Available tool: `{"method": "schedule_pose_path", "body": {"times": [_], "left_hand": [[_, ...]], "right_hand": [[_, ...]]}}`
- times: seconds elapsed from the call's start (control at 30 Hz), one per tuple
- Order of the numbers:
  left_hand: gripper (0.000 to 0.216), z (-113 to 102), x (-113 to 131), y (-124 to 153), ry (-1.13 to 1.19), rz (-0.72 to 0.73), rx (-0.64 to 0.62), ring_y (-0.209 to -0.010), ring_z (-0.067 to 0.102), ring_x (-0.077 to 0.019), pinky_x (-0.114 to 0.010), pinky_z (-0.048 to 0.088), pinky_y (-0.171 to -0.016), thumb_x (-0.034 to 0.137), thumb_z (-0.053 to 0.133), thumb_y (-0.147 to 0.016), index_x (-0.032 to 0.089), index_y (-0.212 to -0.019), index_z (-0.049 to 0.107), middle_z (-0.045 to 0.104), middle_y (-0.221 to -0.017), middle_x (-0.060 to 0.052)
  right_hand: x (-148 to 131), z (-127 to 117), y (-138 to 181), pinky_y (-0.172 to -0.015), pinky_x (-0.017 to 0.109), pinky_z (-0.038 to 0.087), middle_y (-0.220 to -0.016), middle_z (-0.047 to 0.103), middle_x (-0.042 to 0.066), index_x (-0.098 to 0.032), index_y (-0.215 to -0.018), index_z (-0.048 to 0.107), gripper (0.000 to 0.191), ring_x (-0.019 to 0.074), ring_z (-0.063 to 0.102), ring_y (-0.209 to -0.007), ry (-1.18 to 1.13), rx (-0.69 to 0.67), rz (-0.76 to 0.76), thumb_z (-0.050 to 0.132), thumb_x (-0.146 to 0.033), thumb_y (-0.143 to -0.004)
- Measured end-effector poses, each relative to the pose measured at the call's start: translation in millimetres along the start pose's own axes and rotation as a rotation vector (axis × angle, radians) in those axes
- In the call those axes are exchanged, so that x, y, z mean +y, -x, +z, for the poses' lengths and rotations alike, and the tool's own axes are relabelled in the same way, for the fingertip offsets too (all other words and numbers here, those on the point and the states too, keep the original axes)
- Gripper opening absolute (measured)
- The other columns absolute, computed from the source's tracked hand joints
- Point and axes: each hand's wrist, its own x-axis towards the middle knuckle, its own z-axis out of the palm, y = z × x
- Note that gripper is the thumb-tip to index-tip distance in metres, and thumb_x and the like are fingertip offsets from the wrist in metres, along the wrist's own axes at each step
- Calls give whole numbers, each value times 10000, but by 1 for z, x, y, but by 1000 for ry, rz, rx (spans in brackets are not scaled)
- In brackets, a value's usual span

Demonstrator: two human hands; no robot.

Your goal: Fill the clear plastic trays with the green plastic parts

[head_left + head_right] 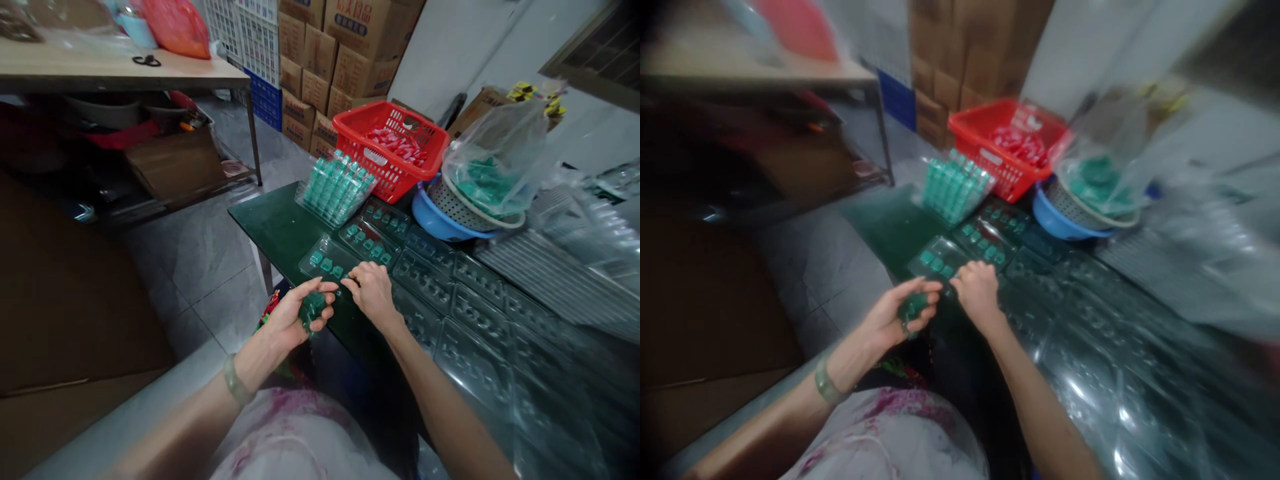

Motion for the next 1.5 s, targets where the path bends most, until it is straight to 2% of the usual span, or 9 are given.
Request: {"method": "schedule_pose_path", "body": {"times": [0.17, 0.27, 0.37, 0.47, 0.73, 0.93, 1.17, 1.37, 1.5], "left_hand": [[371, 7, 0, 0, 79, -33, -49, -598, 535, -132, -157, 290, -343, 386, 483, -746, 79, -935, 568, 548, -795, -96], [392, 9, -3, -1, 67, -28, -26, -608, 552, -147, -161, 301, -339, 400, 484, -742, 76, -945, 567, 563, -785, -101], [376, 14, -8, -5, 22, -27, 11, -572, 559, -150, -169, 315, -324, 418, 476, -744, 89, -897, 576, 579, -717, -94], [340, 20, -15, -9, -14, -18, 32, -464, 524, -120, -183, 335, -302, 428, 471, -746, 109, -803, 573, 580, -643, -67], [350, 30, -27, -11, -138, -68, -15, -457, 529, -119, -165, 324, -282, 446, 465, -744, 126, -824, 580, 559, -604, -47], [253, 32, -28, -7, -363, 50, -16, -450, 502, -90, -146, 264, -285, 363, 575, -687, 130, -786, 576, 540, -621, -26], [244, 31, -31, -7, -425, 170, 97, -431, 464, -62, -142, 232, -303, 354, 630, -629, 132, -700, 560, 540, -618, -12], [226, 30, -28, -7, -380, 230, 125, -429, 475, -85, -158, 255, -309, 234, 601, -634, 119, -828, 612, 555, -556, -21], [190, 29, -26, -5, -353, 196, 71, -403, 450, -75, -167, 249, -306, 196, 558, -640, 101, -792, 622, 555, -570, -29]], "right_hand": [[9, -11, -3, -666, 302, 302, -749, 597, 57, -191, -875, 609, 307, 183, 499, -738, -39, -93, -23, 513, -449, -741], [3, -30, 4, -685, 312, 306, -813, 606, 63, -187, -1050, 544, 390, 194, 504, -782, -115, -26, 32, 501, -437, -754], [-12, -51, 18, -712, 312, 300, -863, 603, 44, -229, -1007, 568, 268, 190, 493, -834, -252, 6, -12, 509, -343, -773], [-24, -61, 30, -705, 306, 294, -811, 601, 20, -270, -964, 590, 228, 176, 490, -800, -347, -65, -89, 558, -251, -739], [-15, -50, 39, -663, 280, 297, -696, 584, 1, -214, -746, 597, 99, 145, 493, -708, -388, -93, 8, 509, -170, -740], [-14, -46, 42, -659, 277, 327, -664, 577, 3, -196, -617, 531, 156, 148, 500, -698, -450, 40, 154, 455, -167, -750], [-20, -41, 45, -688, 308, 362, -690, 582, 18, -200, -643, 540, 141, 166, 502, -734, -515, 168, 252, 459, -181, -757], [-26, -44, 49, -720, 307, 405, -799, 568, 34, -213, -791, 588, 123, 160, 515, -787, -759, 152, 160, 470, -183, -773], [-24, -46, 51, -706, 276, 429, -864, 541, 25, -228, -918, 581, 210, 133, 519, -766, -876, 103, 135, 517, -142, -737]]}}
